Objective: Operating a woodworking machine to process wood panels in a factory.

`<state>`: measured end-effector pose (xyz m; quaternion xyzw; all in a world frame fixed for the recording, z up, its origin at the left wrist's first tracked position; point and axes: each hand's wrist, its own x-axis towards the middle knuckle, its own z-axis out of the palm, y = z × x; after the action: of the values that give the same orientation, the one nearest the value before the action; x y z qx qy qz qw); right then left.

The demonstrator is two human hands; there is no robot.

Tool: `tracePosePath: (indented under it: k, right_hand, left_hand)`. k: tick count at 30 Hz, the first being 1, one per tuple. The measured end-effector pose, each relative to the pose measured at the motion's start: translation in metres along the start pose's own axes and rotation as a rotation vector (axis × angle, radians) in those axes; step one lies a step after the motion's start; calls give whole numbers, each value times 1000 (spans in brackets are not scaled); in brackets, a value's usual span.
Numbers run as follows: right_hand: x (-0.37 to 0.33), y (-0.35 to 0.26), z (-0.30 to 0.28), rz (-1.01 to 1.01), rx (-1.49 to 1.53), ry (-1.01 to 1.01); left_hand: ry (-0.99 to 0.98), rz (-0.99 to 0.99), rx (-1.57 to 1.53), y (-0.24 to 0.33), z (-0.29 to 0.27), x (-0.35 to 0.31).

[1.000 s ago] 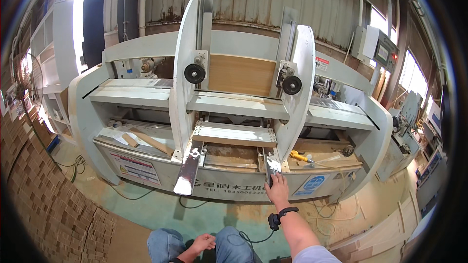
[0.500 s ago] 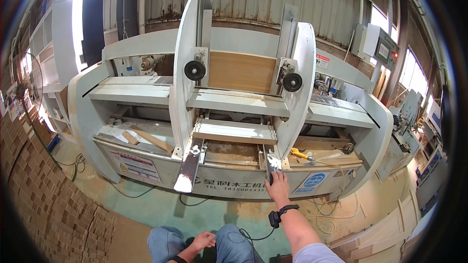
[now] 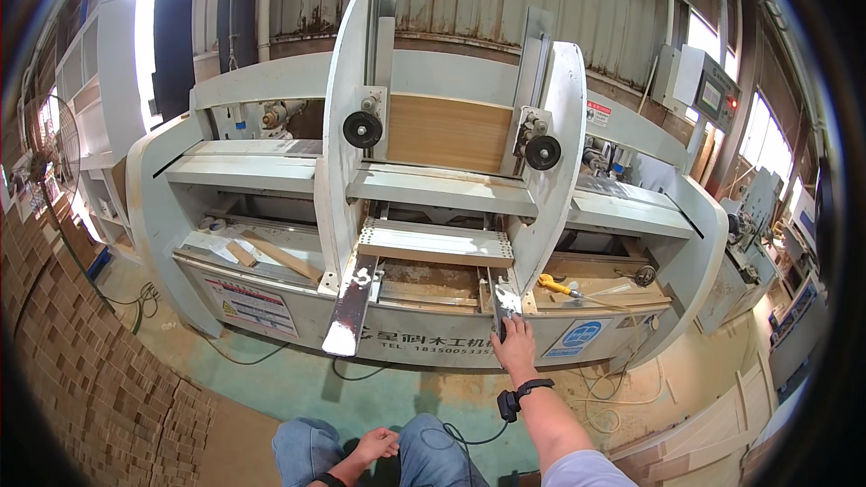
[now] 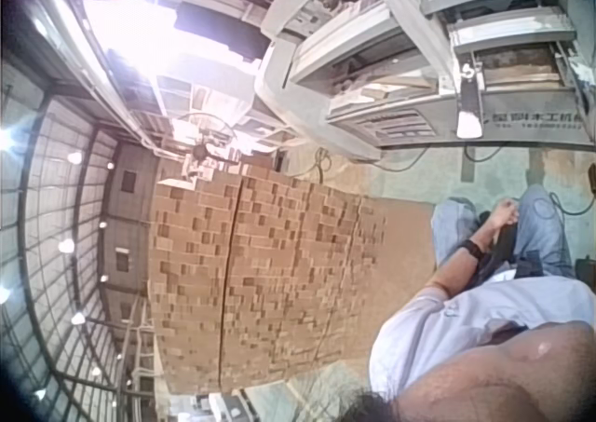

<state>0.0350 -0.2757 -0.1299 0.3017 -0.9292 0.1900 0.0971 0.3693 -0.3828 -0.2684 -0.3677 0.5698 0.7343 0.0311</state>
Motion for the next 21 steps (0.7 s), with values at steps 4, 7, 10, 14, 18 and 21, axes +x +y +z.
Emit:
tracePosePath:
  k: [4,7,10,14,18,21]
  right_hand:
    - [0,0,0,3,3,2]
    - [0,2,2,-5,3,18]
    - [0,2,3,-15,6,25]
    - [0,2,3,-16,11,32]
    - [0,1,2,-12,7,27]
    - [0,1,2,-13,2,31]
  left_hand:
    - [-1,6,-14,0,0,0]
    - [6,-10,4,3,1,-1]
    - [6,-3,-9,2,1,0]
    - [2,9,-5,3,1,-1]
    - [5,7,14,4,1,-2]
    - [11,-3,13,3,1,-1]
